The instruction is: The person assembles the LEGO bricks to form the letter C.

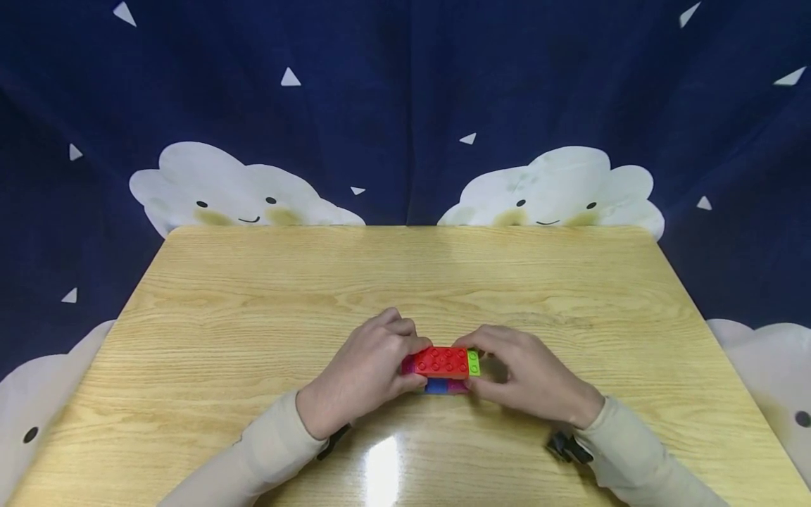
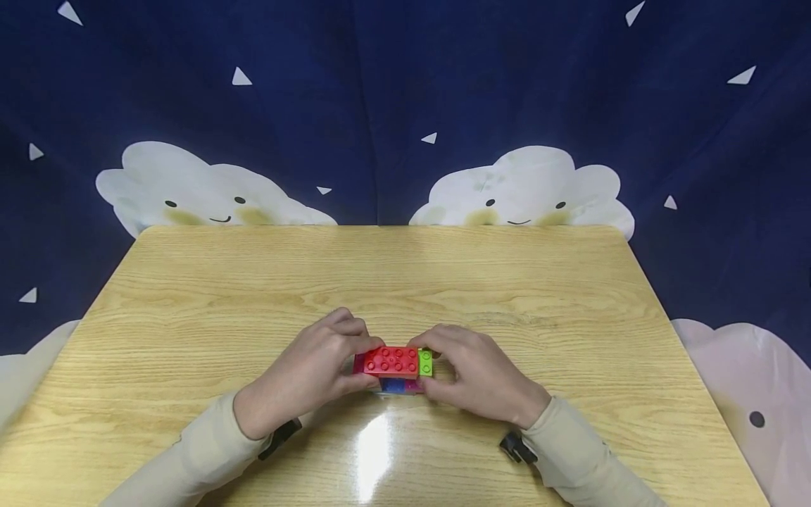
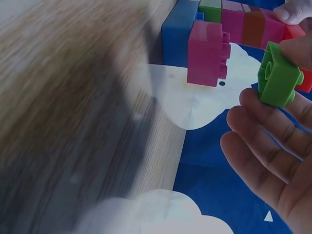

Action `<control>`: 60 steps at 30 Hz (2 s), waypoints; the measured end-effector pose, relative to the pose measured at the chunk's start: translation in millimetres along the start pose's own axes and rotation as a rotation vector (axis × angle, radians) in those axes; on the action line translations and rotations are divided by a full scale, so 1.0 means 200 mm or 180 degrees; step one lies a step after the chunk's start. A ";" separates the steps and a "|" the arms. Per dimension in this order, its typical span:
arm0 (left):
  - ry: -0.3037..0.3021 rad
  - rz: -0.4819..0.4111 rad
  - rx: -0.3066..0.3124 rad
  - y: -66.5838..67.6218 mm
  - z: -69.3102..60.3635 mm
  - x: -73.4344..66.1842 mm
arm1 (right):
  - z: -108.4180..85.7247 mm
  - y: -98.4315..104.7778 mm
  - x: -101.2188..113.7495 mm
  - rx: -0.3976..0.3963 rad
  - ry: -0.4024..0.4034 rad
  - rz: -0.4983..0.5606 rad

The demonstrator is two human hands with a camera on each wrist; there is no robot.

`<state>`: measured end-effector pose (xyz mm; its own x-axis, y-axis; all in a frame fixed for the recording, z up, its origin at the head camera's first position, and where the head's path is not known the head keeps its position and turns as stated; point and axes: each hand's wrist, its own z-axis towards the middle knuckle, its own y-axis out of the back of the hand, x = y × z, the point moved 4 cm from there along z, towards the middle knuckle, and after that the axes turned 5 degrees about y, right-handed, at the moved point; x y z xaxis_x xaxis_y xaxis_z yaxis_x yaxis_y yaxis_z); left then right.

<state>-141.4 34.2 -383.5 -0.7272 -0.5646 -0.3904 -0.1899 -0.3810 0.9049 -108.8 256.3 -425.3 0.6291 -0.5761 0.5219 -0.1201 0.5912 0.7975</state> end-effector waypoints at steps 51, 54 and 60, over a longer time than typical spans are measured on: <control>0.0032 -0.0510 -0.0460 -0.11 0.03 -0.06 | -0.07 -0.06 0.02 -0.0460 -0.0035 0.0775; 0.0060 -0.0549 -0.0445 -0.11 0.03 -0.06 | -0.08 -0.08 0.02 -0.0574 -0.0122 0.1095; 0.0130 -0.0598 -0.0391 -0.11 0.03 -0.06 | -0.10 -0.10 0.01 -0.0723 -0.0249 0.1558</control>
<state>-133.2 54.0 -398.2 -0.6589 -0.5036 -0.5588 -0.2359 -0.5670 0.7892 -89.5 253.3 -446.5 0.4814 -0.2380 0.8436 -0.2102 0.9030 0.3748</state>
